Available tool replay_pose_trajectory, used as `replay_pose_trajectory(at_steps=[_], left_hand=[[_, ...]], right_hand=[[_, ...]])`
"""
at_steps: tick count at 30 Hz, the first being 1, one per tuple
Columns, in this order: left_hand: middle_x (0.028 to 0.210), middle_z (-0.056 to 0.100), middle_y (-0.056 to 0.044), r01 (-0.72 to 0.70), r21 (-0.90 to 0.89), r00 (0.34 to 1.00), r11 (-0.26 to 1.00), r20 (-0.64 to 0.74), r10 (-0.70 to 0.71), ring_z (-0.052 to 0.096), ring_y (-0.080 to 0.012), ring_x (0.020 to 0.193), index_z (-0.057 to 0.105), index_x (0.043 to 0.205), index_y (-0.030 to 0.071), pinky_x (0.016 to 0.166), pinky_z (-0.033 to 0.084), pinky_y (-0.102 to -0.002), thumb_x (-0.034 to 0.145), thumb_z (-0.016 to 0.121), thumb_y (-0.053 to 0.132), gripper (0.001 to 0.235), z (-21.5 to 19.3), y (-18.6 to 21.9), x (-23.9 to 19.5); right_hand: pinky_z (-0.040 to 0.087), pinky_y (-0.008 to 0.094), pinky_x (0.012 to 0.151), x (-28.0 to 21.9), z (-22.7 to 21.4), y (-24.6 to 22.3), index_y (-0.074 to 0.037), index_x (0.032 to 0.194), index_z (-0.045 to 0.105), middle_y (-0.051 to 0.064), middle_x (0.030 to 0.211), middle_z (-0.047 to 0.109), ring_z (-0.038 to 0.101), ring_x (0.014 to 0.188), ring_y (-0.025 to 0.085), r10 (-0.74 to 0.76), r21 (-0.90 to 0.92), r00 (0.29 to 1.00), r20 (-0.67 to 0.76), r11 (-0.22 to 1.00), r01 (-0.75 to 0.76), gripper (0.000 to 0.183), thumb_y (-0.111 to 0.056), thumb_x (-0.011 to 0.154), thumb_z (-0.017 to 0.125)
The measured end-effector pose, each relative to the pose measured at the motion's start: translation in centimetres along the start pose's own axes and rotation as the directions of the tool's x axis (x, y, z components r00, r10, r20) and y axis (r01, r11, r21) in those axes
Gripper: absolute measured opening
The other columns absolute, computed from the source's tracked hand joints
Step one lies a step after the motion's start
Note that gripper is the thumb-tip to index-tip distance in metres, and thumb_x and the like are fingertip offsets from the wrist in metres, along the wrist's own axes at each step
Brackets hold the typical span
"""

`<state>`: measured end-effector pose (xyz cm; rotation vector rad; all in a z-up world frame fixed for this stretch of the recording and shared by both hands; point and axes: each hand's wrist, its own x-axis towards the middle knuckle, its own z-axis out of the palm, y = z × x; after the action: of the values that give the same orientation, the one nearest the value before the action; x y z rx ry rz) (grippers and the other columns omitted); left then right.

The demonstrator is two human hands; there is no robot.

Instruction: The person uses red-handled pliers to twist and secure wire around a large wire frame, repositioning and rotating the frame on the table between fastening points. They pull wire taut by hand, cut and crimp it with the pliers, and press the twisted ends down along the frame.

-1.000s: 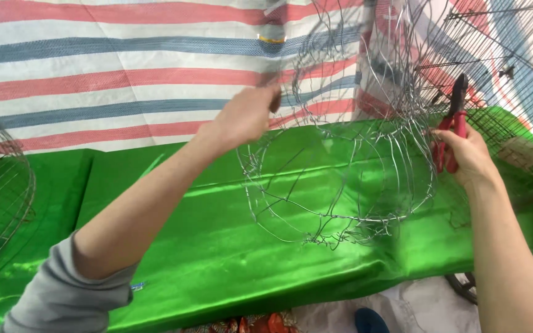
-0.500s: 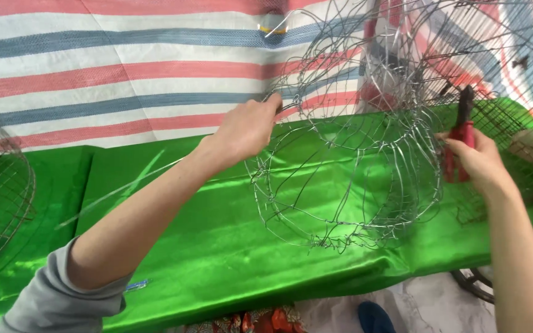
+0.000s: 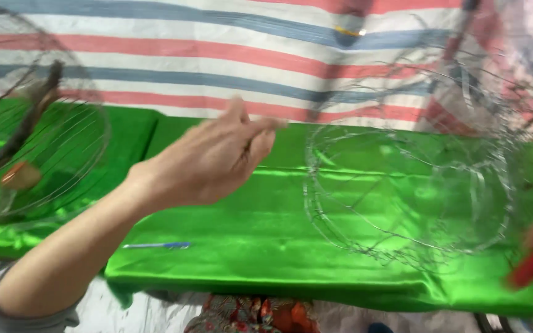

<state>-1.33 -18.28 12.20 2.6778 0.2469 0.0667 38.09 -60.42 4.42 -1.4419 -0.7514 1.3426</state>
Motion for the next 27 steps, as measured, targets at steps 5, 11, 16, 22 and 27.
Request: replay_pose_trajectory(at_steps=[5, 11, 16, 22, 27], left_hand=[[0.125, 0.073, -0.015, -0.09, -0.136, 0.994, 0.987, 0.043, 0.097, 0.073, -0.032, 0.108, 0.071, 0.127, 0.009, 0.093, 0.053, -0.047, 0.105, 0.03, 0.034, 0.053, 4.8, -11.1, -0.4], [0.066, 0.069, 0.0, 0.133, -0.489, 0.976, 0.862, -0.087, -0.2, 0.056, -0.0086, 0.06, 0.073, 0.129, 0.012, 0.068, 0.047, -0.025, 0.1, 0.047, 0.016, 0.039, 11.4, -23.6, -0.6], [0.062, 0.067, -0.002, 0.052, -0.79, 0.956, 0.611, -0.137, -0.259, 0.038, -0.0058, 0.054, 0.067, 0.136, 0.013, 0.047, 0.026, -0.025, 0.104, 0.054, 0.012, 0.035, 14.3, -27.8, -0.6], [0.071, 0.073, 0.002, 0.023, -0.788, 0.924, 0.615, -0.218, -0.314, 0.057, -0.0038, 0.069, 0.073, 0.129, 0.013, 0.061, 0.04, -0.023, 0.102, 0.059, 0.014, 0.03, 16.3, -27.5, 0.1], [0.073, 0.072, 0.003, 0.101, -0.82, 0.879, 0.564, -0.192, -0.437, 0.046, -0.0047, 0.048, 0.078, 0.122, 0.016, 0.045, 0.037, -0.022, 0.1, 0.062, 0.015, 0.028, 16.4, -25.8, 0.5]], right_hand=[[0.066, 0.023, 0.049, 12.6, 28.2, 8.0, -0.008, 0.125, 0.058, 0.004, 0.106, 0.08, 0.077, 0.058, 0.01, -0.689, -0.453, 0.706, -0.162, 0.688, 0.568, 0.088, -0.078, 0.075, 0.074], [0.032, 0.025, 0.033, 28.3, 35.8, 9.2, -0.002, 0.105, 0.062, 0.014, 0.08, 0.08, 0.039, 0.037, 0.011, -0.257, -0.252, 0.95, -0.177, 0.945, 0.209, 0.026, -0.024, 0.104, 0.049], [0.05, 0.03, 0.043, 33.6, 37.4, 10.0, 0.0, 0.1, 0.069, 0.014, 0.057, 0.071, 0.059, 0.039, 0.018, -0.052, -0.267, 0.989, -0.14, 0.964, 0.012, 0.037, -0.033, 0.102, 0.052], [0.032, 0.028, 0.026, 34.6, 38.5, 8.3, -0.001, 0.103, 0.065, 0.015, 0.048, 0.07, 0.066, 0.039, 0.021, 0.017, -0.363, 0.994, -0.111, 0.93, -0.057, 0.042, -0.038, 0.101, 0.045], [0.032, 0.027, 0.027, 34.8, 38.2, 8.1, -0.005, 0.105, 0.065, 0.013, 0.066, 0.069, 0.076, 0.05, 0.022, 0.068, -0.317, 0.99, -0.126, 0.942, -0.105, 0.042, -0.042, 0.101, 0.045]])
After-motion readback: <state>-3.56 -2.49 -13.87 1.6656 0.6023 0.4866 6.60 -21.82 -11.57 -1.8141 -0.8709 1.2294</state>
